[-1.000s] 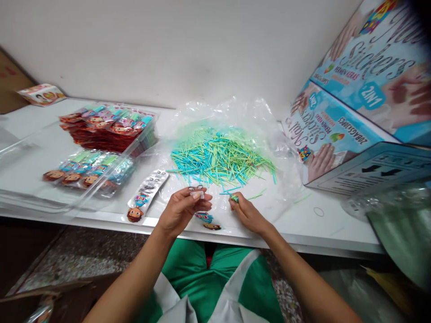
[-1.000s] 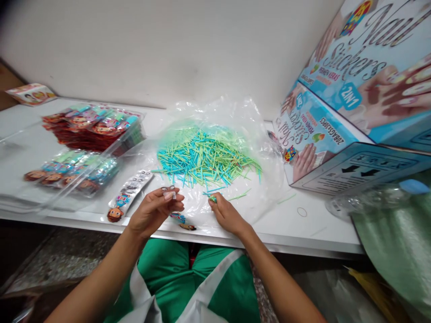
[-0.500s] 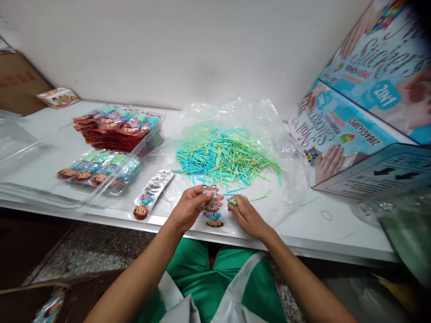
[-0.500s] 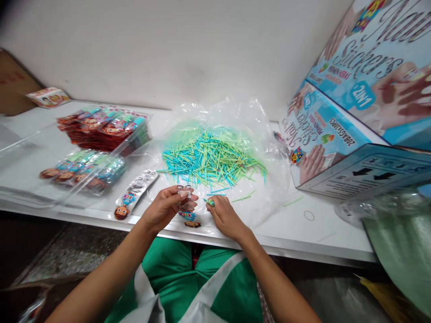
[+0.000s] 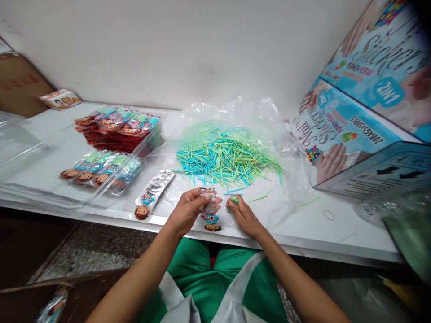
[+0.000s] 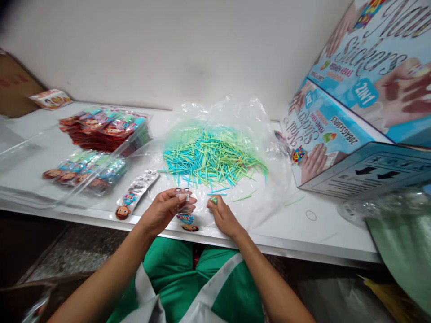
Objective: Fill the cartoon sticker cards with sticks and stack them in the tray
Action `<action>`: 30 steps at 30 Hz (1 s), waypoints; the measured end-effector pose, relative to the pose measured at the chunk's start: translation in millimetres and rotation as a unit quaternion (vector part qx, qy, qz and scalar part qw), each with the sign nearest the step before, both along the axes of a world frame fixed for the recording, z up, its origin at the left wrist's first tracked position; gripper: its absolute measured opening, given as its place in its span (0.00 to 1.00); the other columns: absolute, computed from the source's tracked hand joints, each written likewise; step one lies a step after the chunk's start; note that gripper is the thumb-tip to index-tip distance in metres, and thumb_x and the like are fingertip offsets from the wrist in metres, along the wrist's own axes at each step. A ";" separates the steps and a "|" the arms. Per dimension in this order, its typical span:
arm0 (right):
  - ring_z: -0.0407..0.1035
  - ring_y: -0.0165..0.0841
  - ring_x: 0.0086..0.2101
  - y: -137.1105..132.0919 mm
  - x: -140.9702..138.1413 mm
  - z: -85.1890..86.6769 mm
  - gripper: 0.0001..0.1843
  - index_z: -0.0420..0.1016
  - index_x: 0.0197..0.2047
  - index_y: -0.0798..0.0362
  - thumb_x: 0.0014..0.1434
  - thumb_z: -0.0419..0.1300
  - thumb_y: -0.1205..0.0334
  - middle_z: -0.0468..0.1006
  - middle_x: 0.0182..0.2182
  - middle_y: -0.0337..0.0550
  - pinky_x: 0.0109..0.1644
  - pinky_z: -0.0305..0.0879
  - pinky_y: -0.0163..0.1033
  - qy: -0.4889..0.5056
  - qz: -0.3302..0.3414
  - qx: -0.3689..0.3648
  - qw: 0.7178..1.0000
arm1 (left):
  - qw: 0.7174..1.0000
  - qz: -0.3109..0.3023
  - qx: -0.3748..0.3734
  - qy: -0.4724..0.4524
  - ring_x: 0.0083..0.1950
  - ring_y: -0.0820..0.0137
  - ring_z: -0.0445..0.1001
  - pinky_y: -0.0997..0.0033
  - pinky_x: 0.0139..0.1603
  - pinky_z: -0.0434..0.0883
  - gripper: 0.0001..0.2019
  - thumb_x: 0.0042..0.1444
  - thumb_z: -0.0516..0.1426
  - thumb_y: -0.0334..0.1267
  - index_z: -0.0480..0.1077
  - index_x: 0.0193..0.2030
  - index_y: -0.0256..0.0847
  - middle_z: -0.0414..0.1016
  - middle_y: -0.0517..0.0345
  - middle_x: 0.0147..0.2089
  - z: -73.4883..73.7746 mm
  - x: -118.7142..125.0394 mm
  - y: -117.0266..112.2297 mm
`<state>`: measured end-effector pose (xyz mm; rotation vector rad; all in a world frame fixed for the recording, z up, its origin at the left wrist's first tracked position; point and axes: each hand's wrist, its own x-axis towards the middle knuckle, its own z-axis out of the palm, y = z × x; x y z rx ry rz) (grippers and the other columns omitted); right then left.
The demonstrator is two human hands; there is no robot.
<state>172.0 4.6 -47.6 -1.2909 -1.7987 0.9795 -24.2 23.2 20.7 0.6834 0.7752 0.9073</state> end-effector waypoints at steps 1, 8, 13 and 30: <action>0.64 0.30 0.33 -0.2 0.0 -1.2 0.12 0.60 0.39 0.52 0.65 0.41 0.56 0.67 0.32 0.40 0.40 0.60 0.37 0.000 -0.001 -0.003 1.000 | 1.000 0.000 -0.003 0.001 0.31 0.67 0.77 0.65 0.39 0.72 0.12 0.46 0.63 0.35 0.73 0.37 0.32 0.79 0.47 0.34 -0.7 -1.4 -1.1; 0.64 0.30 0.29 -1.1 3.9 32.9 0.12 0.58 0.35 0.51 0.65 0.40 0.54 0.66 0.26 0.36 0.36 0.60 0.35 -0.018 0.003 -0.017 1.000 | 0.998 -0.016 -0.007 0.055 0.31 0.66 0.77 0.66 0.40 0.71 0.14 0.45 0.64 0.38 0.74 0.36 0.31 0.79 0.46 0.34 -9.7 -4.1 -6.4; 0.64 0.30 0.27 -3.0 0.7 67.1 0.11 0.59 0.43 0.51 0.65 0.42 0.54 0.67 0.26 0.37 0.33 0.59 0.35 -0.071 0.033 -0.003 0.997 | 0.994 -0.007 0.029 0.109 0.32 0.64 0.77 0.66 0.38 0.70 0.12 0.43 0.65 0.38 0.74 0.32 0.31 0.79 0.46 0.32 -14.1 -0.4 -10.2; 0.66 0.42 0.51 3.5 11.8 85.3 0.24 0.57 0.61 0.51 0.63 0.46 0.54 0.68 0.54 0.51 0.50 0.62 0.46 -0.220 0.205 0.013 0.954 | 0.895 -0.055 0.276 0.346 0.29 0.71 0.69 0.75 0.30 0.62 0.09 0.52 0.56 0.41 0.74 0.29 0.37 0.74 0.57 0.27 -6.3 -0.3 -18.7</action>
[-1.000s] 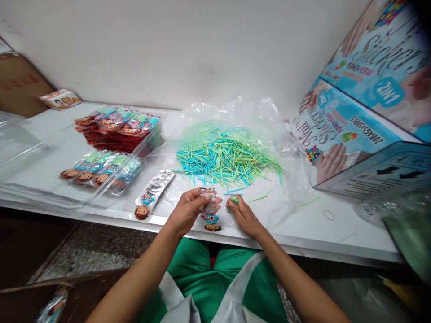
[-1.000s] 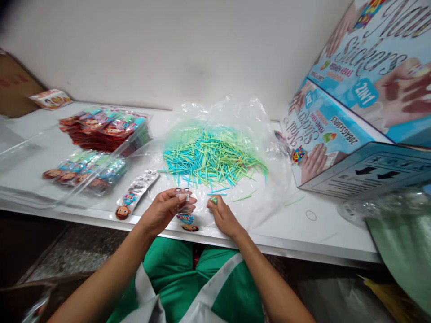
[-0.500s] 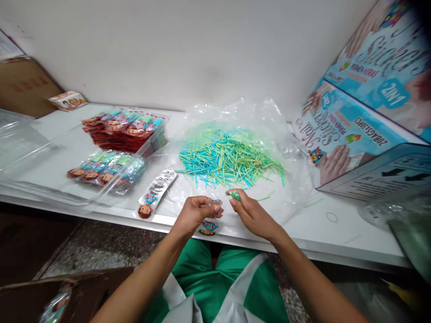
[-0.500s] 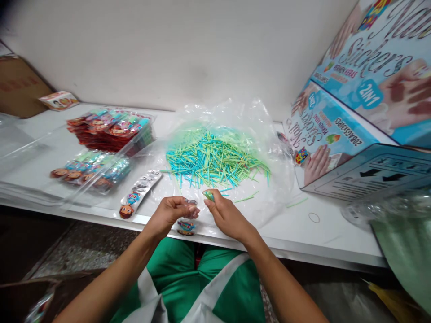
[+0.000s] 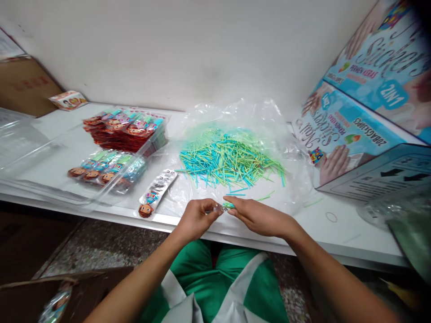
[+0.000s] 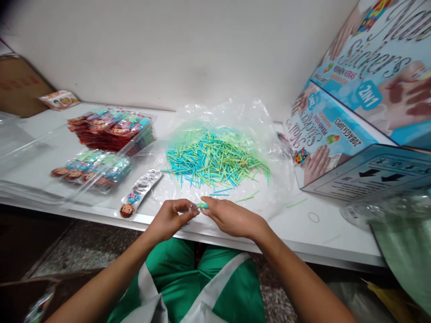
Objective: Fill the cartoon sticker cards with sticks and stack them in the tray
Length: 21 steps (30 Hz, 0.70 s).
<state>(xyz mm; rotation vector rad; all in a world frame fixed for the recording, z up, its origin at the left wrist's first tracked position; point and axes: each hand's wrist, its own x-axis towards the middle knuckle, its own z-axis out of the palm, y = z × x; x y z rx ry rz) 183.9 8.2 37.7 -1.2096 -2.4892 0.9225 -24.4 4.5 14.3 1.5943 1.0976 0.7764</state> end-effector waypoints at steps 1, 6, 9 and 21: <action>0.67 0.42 0.50 0.2 -0.1 -0.3 0.24 0.58 0.60 0.51 0.63 0.47 0.54 0.69 0.53 0.51 0.49 0.63 0.46 0.000 0.006 0.002 1.000 | 0.999 -0.007 0.028 0.027 0.30 0.70 0.69 0.75 0.31 0.61 0.10 0.53 0.56 0.41 0.74 0.30 0.38 0.74 0.56 0.28 1.2 -0.6 -0.4; 0.71 0.42 0.43 -2.0 -4.9 1.1 0.24 0.59 0.60 0.54 0.62 0.48 0.56 0.74 0.47 0.54 0.42 0.65 0.42 -0.048 0.024 0.015 0.998 | 0.986 -0.051 0.111 0.115 0.28 0.68 0.70 0.74 0.30 0.58 0.09 0.54 0.54 0.39 0.74 0.32 0.40 0.75 0.55 0.27 3.7 -3.1 -1.4; 0.73 0.43 0.38 -3.3 -9.2 2.3 0.28 0.55 0.62 0.57 0.60 0.50 0.59 0.77 0.41 0.55 0.36 0.64 0.41 -0.070 0.023 0.017 0.997 | 0.982 -0.058 0.137 0.115 0.28 0.67 0.71 0.73 0.30 0.58 0.07 0.53 0.55 0.38 0.75 0.32 0.41 0.76 0.53 0.28 2.6 -2.8 -1.3; 0.67 0.40 0.44 7.5 -12.2 20.4 0.39 0.40 0.67 0.60 0.57 0.54 0.64 0.71 0.48 0.58 0.42 0.62 0.40 -0.090 0.116 -0.032 0.989 | 0.930 -0.193 0.143 0.277 0.37 0.63 0.72 0.69 0.37 0.64 0.10 0.59 0.45 0.35 0.65 0.39 0.35 0.73 0.47 0.35 13.3 12.5 -11.8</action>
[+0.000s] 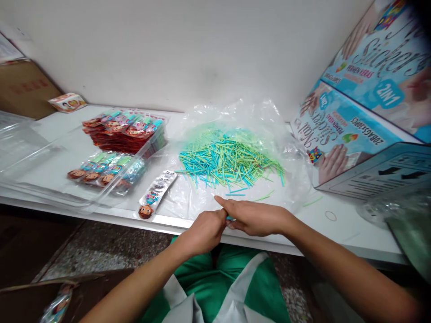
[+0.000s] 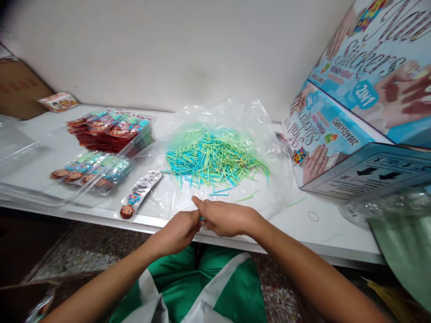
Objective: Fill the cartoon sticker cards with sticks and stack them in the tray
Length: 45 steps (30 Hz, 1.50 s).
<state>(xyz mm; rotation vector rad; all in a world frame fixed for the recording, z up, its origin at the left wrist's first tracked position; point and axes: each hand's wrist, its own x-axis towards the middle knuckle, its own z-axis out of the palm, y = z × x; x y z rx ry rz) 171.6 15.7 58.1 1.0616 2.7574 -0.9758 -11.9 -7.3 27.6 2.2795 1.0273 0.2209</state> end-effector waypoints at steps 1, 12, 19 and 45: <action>0.67 0.39 0.45 2.0 1.6 3.2 0.37 0.44 0.66 0.57 0.57 0.55 0.60 0.71 0.48 0.55 0.43 0.62 0.40 0.034 0.001 -0.014 0.999 | 0.999 0.004 -0.019 -0.028 0.36 0.64 0.71 0.70 0.36 0.64 0.10 0.59 0.44 0.35 0.64 0.39 0.35 0.72 0.49 0.35 -0.3 0.4 -0.9; 0.70 0.38 0.33 5.4 -29.9 -11.6 0.26 0.69 0.45 0.53 0.63 0.38 0.45 0.76 0.31 0.47 0.35 0.58 0.38 0.066 -0.239 0.064 0.967 | 0.925 0.089 -0.273 -0.249 0.24 0.75 0.64 0.77 0.25 0.61 0.16 0.59 0.47 0.48 0.64 0.34 0.35 0.66 0.60 0.24 -22.7 10.9 -1.7; 0.68 0.30 0.30 14.8 -11.1 -24.2 0.23 0.71 0.42 0.53 0.61 0.44 0.45 0.74 0.35 0.44 0.29 0.60 0.34 0.280 -0.365 -0.106 0.882 | 0.815 0.175 -0.409 -0.371 0.19 0.79 0.60 0.79 0.20 0.57 0.17 0.57 0.50 0.49 0.64 0.39 0.35 0.66 0.61 0.24 -32.3 7.7 -1.1; 0.64 0.27 0.27 -8.9 -14.0 -45.5 0.10 0.70 0.35 0.55 0.55 0.54 0.58 0.70 0.26 0.38 0.28 0.60 0.32 0.362 -0.360 -0.154 0.846 | 0.767 0.183 -0.450 -0.419 0.18 0.79 0.62 0.79 0.20 0.56 0.17 0.54 0.54 0.50 0.66 0.35 0.35 0.68 0.60 0.23 -37.1 8.3 -3.5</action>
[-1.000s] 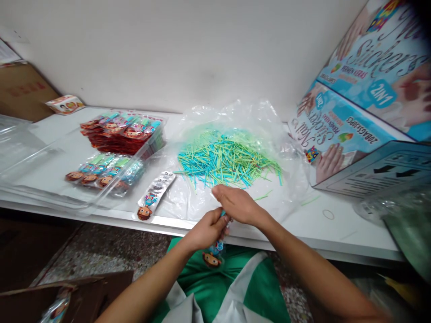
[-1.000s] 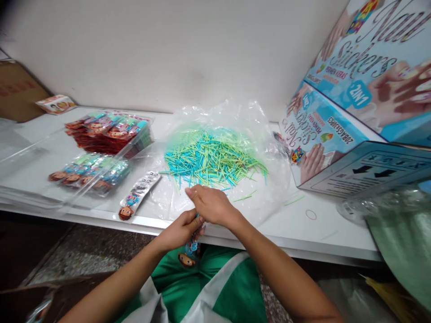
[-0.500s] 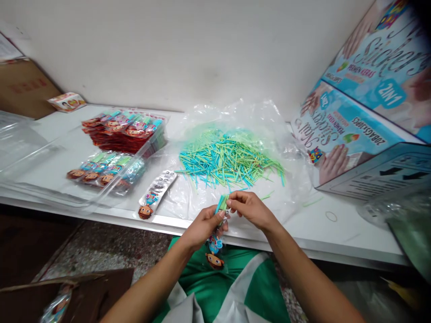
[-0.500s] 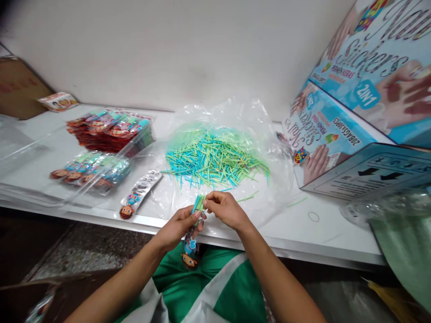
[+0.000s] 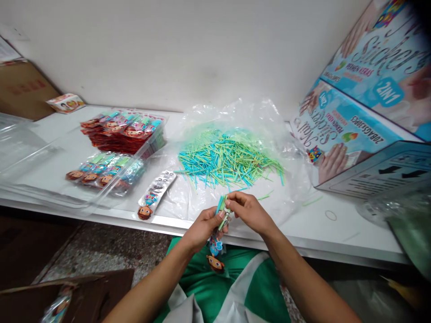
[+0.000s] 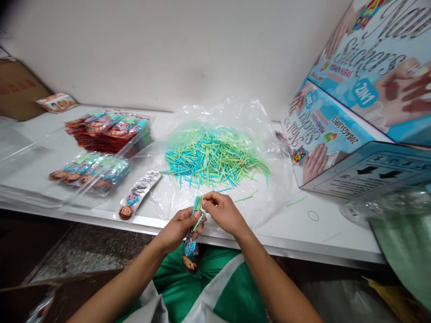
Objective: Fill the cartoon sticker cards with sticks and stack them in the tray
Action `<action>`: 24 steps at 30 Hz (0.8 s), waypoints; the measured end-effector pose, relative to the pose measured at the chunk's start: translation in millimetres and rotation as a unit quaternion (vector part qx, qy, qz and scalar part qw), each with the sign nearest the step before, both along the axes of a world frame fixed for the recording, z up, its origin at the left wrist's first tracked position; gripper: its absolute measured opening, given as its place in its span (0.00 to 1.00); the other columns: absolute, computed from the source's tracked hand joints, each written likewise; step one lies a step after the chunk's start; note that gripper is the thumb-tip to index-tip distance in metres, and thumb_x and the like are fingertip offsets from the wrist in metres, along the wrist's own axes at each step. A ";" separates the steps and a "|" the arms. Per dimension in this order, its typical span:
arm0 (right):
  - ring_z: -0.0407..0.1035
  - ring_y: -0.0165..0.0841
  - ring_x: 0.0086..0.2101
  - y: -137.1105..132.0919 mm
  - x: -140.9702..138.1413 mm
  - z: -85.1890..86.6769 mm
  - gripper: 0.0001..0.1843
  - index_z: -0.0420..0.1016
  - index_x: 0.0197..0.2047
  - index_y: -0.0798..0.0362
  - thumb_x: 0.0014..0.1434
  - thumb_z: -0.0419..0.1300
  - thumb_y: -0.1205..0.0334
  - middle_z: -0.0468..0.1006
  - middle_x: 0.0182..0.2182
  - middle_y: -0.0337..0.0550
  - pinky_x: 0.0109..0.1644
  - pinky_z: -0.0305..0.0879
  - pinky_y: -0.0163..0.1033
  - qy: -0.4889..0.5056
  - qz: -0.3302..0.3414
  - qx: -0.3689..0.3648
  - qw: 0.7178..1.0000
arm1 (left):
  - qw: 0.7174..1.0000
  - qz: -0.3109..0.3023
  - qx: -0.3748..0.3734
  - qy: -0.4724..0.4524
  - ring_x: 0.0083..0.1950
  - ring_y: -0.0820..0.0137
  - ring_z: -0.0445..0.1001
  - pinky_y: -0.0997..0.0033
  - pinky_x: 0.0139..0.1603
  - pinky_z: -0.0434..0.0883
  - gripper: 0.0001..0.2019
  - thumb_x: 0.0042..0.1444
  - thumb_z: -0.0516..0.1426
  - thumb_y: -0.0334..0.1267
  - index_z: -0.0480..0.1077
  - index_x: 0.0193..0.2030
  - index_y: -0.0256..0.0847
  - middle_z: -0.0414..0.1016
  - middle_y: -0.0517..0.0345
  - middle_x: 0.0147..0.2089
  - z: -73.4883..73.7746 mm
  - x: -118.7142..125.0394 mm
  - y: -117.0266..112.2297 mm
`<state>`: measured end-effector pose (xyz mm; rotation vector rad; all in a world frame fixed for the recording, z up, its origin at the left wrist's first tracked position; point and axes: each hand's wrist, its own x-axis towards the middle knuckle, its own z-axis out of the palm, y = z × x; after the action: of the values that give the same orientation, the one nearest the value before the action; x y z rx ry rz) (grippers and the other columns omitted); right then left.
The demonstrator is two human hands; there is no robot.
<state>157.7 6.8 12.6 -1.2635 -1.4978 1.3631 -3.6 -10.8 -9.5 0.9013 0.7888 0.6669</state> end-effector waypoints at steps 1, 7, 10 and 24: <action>0.64 0.27 0.26 0.4 0.0 0.1 0.09 0.70 0.34 0.55 0.55 0.54 0.58 0.69 0.25 0.37 0.28 0.60 0.32 -0.005 -0.001 -0.002 1.000 | 1.000 -0.002 -0.004 0.000 0.18 0.79 0.62 0.79 0.20 0.57 0.17 0.53 0.54 0.50 0.66 0.36 0.35 0.68 0.60 0.23 0.1 0.0 -0.3; 0.63 0.26 0.25 -1.7 0.2 -0.8 0.03 0.65 0.31 0.53 0.52 0.51 0.66 0.66 0.22 0.33 0.29 0.61 0.33 -0.049 -0.007 0.018 0.999 | 1.000 0.006 -0.013 -0.015 0.19 0.78 0.63 0.78 0.20 0.57 0.18 0.53 0.54 0.51 0.65 0.37 0.35 0.70 0.59 0.25 0.8 1.4 -1.4; 0.65 0.27 0.27 -4.3 -1.3 -0.9 0.06 0.63 0.35 0.52 0.51 0.52 0.66 0.68 0.26 0.34 0.32 0.63 0.34 -0.004 -0.024 0.008 1.000 | 1.000 0.011 -0.012 -0.016 0.18 0.79 0.61 0.78 0.20 0.56 0.19 0.53 0.54 0.52 0.66 0.38 0.35 0.69 0.59 0.24 0.2 2.3 -1.1; 0.62 0.27 0.25 -6.0 -3.0 4.4 0.05 0.65 0.32 0.53 0.55 0.53 0.61 0.66 0.24 0.34 0.30 0.60 0.33 -0.053 -0.014 0.028 0.998 | 0.999 -0.019 -0.019 -0.023 0.19 0.79 0.61 0.78 0.21 0.57 0.18 0.53 0.54 0.51 0.66 0.37 0.34 0.69 0.59 0.24 0.3 0.5 -2.4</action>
<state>154.6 0.8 17.0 -1.3349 -1.5734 1.2427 -3.1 -13.2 -9.2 0.8612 0.7387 0.6345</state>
